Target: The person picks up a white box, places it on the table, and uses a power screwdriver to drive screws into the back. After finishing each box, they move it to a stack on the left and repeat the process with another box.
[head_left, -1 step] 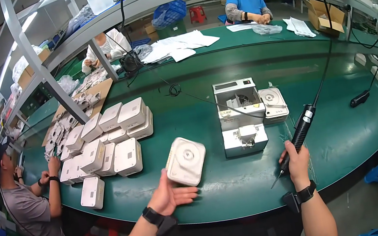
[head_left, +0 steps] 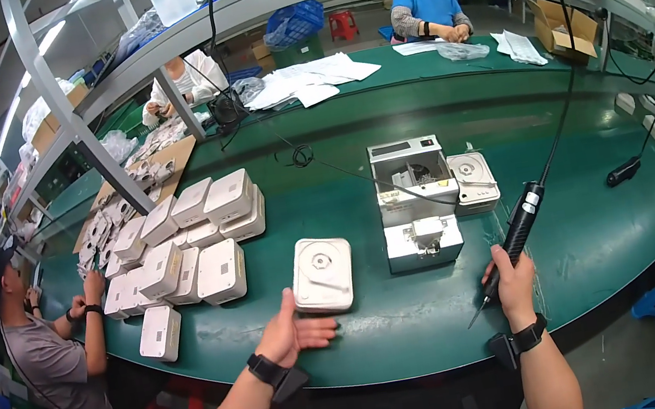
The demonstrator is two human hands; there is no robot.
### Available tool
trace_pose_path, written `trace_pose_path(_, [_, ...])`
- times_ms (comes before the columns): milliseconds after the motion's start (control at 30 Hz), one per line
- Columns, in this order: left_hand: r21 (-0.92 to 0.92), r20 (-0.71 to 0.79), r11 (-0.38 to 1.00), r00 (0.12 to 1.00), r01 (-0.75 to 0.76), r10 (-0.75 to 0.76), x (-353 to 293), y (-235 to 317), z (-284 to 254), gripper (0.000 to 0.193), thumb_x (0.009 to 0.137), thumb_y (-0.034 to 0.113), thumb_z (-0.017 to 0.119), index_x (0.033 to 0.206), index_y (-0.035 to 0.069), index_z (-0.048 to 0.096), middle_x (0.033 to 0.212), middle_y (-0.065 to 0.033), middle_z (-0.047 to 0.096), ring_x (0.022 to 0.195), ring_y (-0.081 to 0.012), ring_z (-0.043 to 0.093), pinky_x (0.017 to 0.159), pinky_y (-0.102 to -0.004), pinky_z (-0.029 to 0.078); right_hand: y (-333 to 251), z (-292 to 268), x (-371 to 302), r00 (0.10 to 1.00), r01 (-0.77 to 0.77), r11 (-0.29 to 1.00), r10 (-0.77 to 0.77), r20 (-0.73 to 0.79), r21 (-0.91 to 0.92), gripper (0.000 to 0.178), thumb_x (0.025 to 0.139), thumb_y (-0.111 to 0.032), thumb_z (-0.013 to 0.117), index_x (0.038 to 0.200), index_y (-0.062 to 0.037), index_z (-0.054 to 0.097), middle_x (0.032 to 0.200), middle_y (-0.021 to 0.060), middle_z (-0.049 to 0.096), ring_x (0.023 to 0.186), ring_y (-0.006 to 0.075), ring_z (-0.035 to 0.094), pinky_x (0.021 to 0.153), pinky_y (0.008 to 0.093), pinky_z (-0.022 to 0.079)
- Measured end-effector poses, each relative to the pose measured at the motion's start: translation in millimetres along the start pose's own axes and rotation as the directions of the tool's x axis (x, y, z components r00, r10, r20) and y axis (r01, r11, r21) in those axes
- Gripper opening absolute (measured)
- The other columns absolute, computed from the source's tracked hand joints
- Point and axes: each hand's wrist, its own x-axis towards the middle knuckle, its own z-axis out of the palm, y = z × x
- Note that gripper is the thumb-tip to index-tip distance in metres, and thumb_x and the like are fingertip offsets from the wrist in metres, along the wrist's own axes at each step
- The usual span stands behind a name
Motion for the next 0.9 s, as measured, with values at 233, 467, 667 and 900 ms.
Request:
trace_pose_path(233, [0.14, -0.153, 0.954, 0.947, -0.264, 0.284, 79, 7, 16, 0.067, 0.101, 0.026, 0.055, 0.152, 0.004, 0.017, 0.134, -0.0289, 0.051, 0.12, -0.0354, 0.058, 0.098, -0.0427, 0.052, -4, 3, -3, 0.999, 0.046, 0.991, -0.05, -0.022, -0.127, 0.028, 0.093, -0.022, 0.064, 0.078, 0.0006, 0.057, 0.061, 0.0067, 0.062, 0.052, 0.0153, 0.061, 0.051, 0.0304, 0.049])
trace_pose_path(467, [0.276, 0.096, 0.807, 0.85, -0.523, 0.518, 144, 27, 56, 0.075, 0.101, 0.019, 0.054, 0.157, 0.013, 0.005, 0.157, -0.0143, 0.031, 0.143, -0.0292, 0.033, 0.116, -0.0438, 0.031, 0, -4, 0, 0.998, 0.06, 0.99, -0.06, 0.004, -0.131, 0.027, 0.092, -0.022, 0.065, 0.08, 0.0012, 0.057, 0.061, 0.0067, 0.062, 0.053, 0.0154, 0.062, 0.051, 0.0304, 0.049])
trace_pose_path(667, [0.576, 0.284, 0.609, 0.832, -0.545, 0.476, 141, 20, 34, 0.062, 0.099, 0.025, 0.059, 0.152, 0.011, 0.03, 0.155, -0.0137, 0.036, 0.144, -0.0274, 0.032, 0.115, -0.0408, 0.033, 2, 1, -1, 0.999, 0.036, 0.994, -0.035, 0.018, -0.105, 0.026, 0.093, -0.022, 0.065, 0.082, 0.0008, 0.057, 0.063, 0.0066, 0.062, 0.053, 0.0153, 0.061, 0.051, 0.0298, 0.048])
trace_pose_path(900, [0.819, 0.559, -0.13, 0.723, -0.56, 0.407, 85, 2, 41, 0.053, 0.093, 0.032, 0.065, 0.138, 0.007, 0.052, 0.148, -0.015, 0.046, 0.139, -0.0291, 0.04, 0.113, -0.0374, 0.035, 11, -2, 0, 0.997, 0.044, 0.996, -0.039, 0.068, -0.077, 0.026, 0.096, -0.025, 0.062, 0.086, -0.0021, 0.054, 0.064, 0.0058, 0.058, 0.051, 0.0148, 0.057, 0.049, 0.0288, 0.046])
